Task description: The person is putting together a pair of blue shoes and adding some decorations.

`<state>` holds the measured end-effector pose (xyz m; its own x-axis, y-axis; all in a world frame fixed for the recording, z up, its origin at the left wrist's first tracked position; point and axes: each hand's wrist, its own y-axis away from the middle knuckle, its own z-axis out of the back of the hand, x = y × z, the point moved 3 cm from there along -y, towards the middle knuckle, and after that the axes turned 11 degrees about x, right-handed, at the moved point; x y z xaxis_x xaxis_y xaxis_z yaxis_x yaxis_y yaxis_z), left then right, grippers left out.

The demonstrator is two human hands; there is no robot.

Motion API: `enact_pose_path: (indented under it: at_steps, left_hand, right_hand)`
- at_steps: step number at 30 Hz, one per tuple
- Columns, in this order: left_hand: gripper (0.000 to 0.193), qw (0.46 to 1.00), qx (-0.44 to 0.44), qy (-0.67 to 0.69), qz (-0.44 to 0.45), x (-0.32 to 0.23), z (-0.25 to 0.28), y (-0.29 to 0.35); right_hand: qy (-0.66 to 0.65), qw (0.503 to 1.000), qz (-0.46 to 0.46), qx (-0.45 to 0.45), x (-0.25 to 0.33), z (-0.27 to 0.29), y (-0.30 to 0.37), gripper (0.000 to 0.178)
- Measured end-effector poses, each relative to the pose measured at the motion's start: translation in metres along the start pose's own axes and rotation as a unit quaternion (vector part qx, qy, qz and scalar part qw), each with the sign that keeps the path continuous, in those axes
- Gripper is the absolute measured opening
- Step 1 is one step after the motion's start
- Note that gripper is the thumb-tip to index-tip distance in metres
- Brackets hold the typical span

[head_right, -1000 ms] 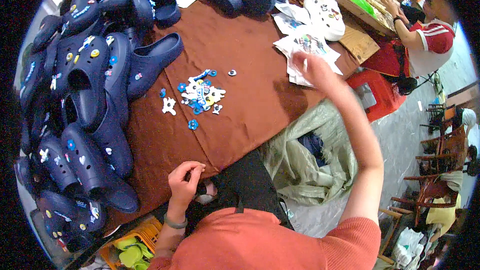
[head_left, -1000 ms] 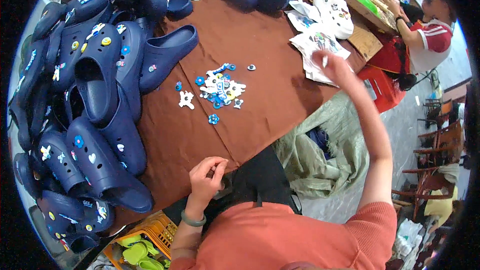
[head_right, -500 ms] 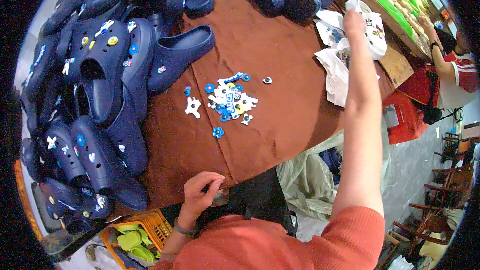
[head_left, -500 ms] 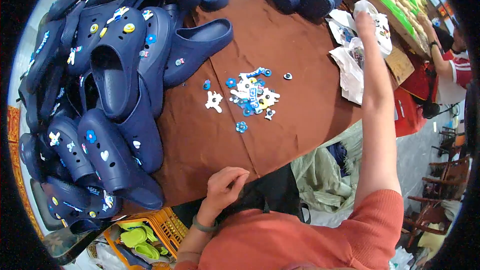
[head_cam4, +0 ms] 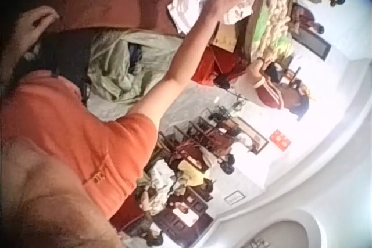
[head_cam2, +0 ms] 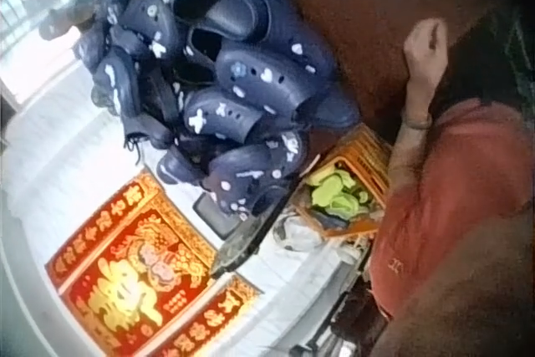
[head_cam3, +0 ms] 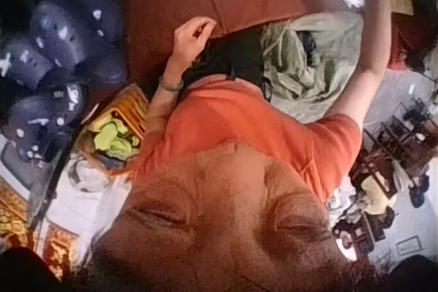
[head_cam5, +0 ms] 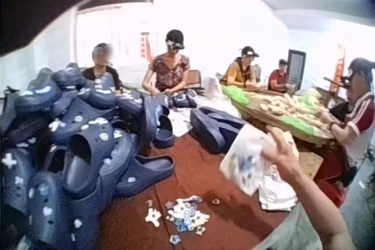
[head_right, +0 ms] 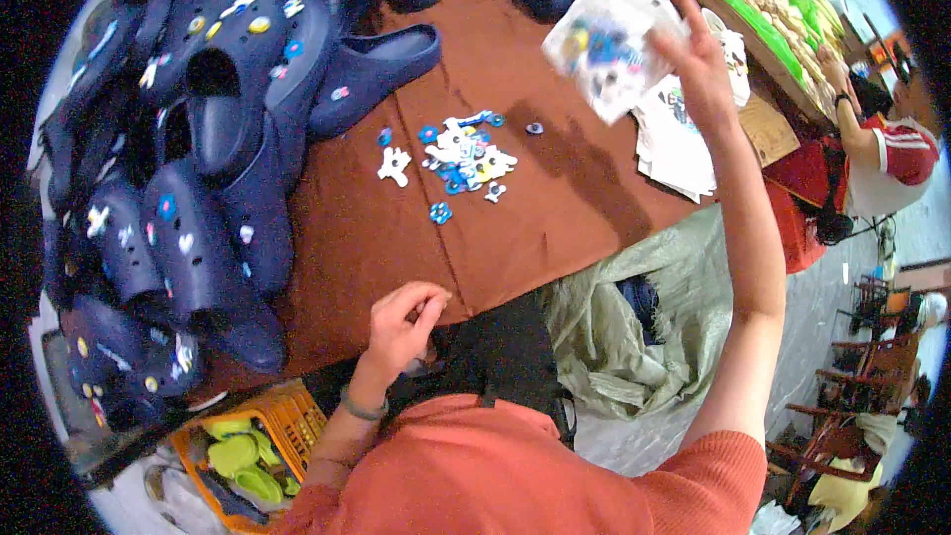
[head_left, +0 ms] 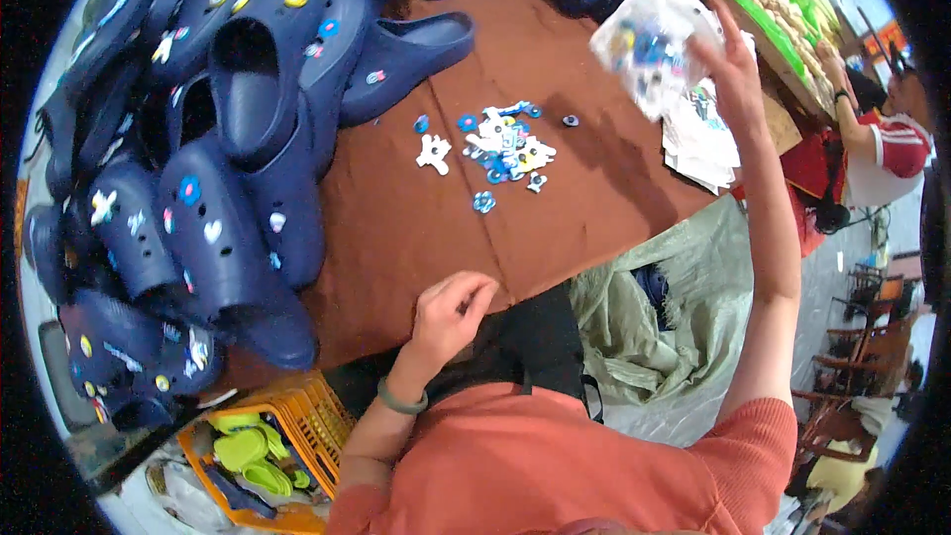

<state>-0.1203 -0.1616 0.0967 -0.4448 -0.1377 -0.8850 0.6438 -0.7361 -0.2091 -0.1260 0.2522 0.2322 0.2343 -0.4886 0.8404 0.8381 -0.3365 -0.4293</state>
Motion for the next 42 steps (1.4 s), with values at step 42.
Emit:
enact_pose_path:
  at_steps: [42]
  left_hand:
    - [0.035,0.828,-0.030,0.557,0.064,-0.002,0.099,0.001]
  right_hand:
    - [-0.053,0.946,-0.204,0.247,0.009,-0.213,0.047,0.041]
